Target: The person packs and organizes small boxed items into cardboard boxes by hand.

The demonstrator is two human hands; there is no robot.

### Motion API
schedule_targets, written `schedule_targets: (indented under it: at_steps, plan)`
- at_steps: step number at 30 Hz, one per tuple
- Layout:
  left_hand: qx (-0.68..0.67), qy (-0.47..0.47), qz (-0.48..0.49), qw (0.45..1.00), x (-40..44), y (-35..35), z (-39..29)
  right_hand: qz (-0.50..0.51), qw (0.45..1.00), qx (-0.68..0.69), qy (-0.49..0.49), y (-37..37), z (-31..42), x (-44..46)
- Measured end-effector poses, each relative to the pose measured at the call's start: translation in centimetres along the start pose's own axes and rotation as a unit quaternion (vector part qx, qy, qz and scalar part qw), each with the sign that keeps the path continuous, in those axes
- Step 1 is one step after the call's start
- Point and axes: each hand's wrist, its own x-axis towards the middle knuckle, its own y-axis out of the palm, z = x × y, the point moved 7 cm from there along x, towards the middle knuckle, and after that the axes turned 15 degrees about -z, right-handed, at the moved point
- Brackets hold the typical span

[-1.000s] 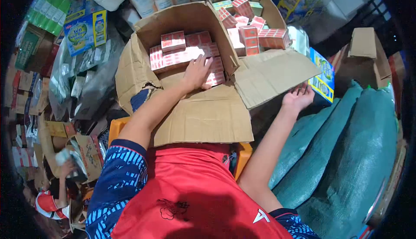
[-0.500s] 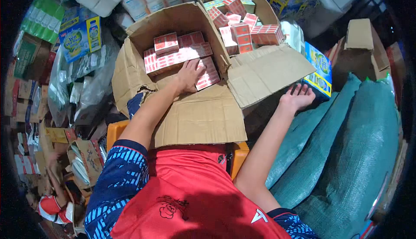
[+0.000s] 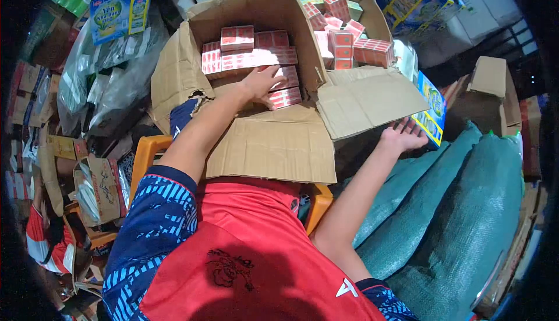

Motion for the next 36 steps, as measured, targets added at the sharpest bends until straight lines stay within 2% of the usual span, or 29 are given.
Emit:
schedule_targets:
  at_steps: [3,6,10,12,16,18,20,22,23,26,27,28,30,31,32,33,34,36]
  plan:
    - [0.045,0.017,0.029,0.998,0.6,0.1,-0.9,-0.001,1.0,0.003,0.005,-0.1,-0.2,0.4]
    - [0.132,-0.014,0.047,0.99,0.6,-0.3,-2.2,0.0,1.0,0.006,0.0,0.1,0.0,0.2]
    - [0.122,-0.071,0.056,0.988,1.5,-0.7,-2.6,0.002,1.0,0.014,0.001,0.0,0.3,-0.3]
    - [0.124,-0.092,0.092,0.984,2.1,-0.4,-2.5,0.001,1.0,0.017,0.004,0.1,0.4,-0.7]
    - [0.136,-0.094,0.057,0.985,2.4,-0.1,-2.2,0.019,0.999,0.023,0.012,0.1,0.5,-0.5]
    - [0.078,-0.11,0.079,0.988,2.5,-0.7,-2.2,0.017,1.0,0.024,0.011,0.0,0.4,-0.4]
    - [0.033,-0.125,0.057,0.99,2.1,-2.1,-2.1,0.009,0.999,0.033,0.004,0.1,0.7,-0.5]
    - [-0.014,-0.04,-0.032,0.999,1.5,-0.5,0.9,-0.001,0.998,0.062,-0.013,0.2,1.4,-0.8]
    - [-0.081,-0.095,-0.033,0.992,0.5,-2.8,1.3,0.005,0.996,0.068,-0.052,0.3,2.3,-1.3]
    - [-0.274,-0.22,-0.085,0.932,-3.1,-8.2,2.0,0.021,0.972,0.069,-0.223,0.4,5.7,-3.1]
    - [-0.326,-0.223,-0.089,0.914,-3.7,-9.9,1.9,0.028,0.955,0.067,-0.288,0.6,6.5,-3.5]
    - [-0.423,-0.273,-0.093,0.859,-4.4,-11.5,1.5,0.082,0.957,0.081,-0.267,1.3,6.1,-3.9]
    - [-0.626,-0.251,-0.138,0.725,-3.8,-14.7,-0.4,0.195,0.948,0.108,-0.229,2.8,5.6,-5.1]
    - [-0.694,-0.226,-0.096,0.677,-3.2,-18.2,-3.6,0.236,0.949,0.097,-0.183,3.9,5.0,-6.4]
    - [-0.757,-0.201,-0.053,0.62,-2.1,-22.0,-7.4,0.31,0.942,0.109,-0.07,4.8,3.7,-7.4]
    - [-0.752,-0.169,-0.109,0.628,-0.6,-24.5,-9.2,0.364,0.924,0.108,0.047,5.4,2.3,-8.6]
    - [-0.766,-0.174,-0.128,0.606,1.0,-25.2,-9.4,0.356,0.918,0.109,0.134,5.5,0.8,-9.2]
    - [-0.809,-0.154,0.024,0.566,4.9,-25.7,-10.5,0.378,0.914,0.047,0.137,5.2,-2.2,-8.9]
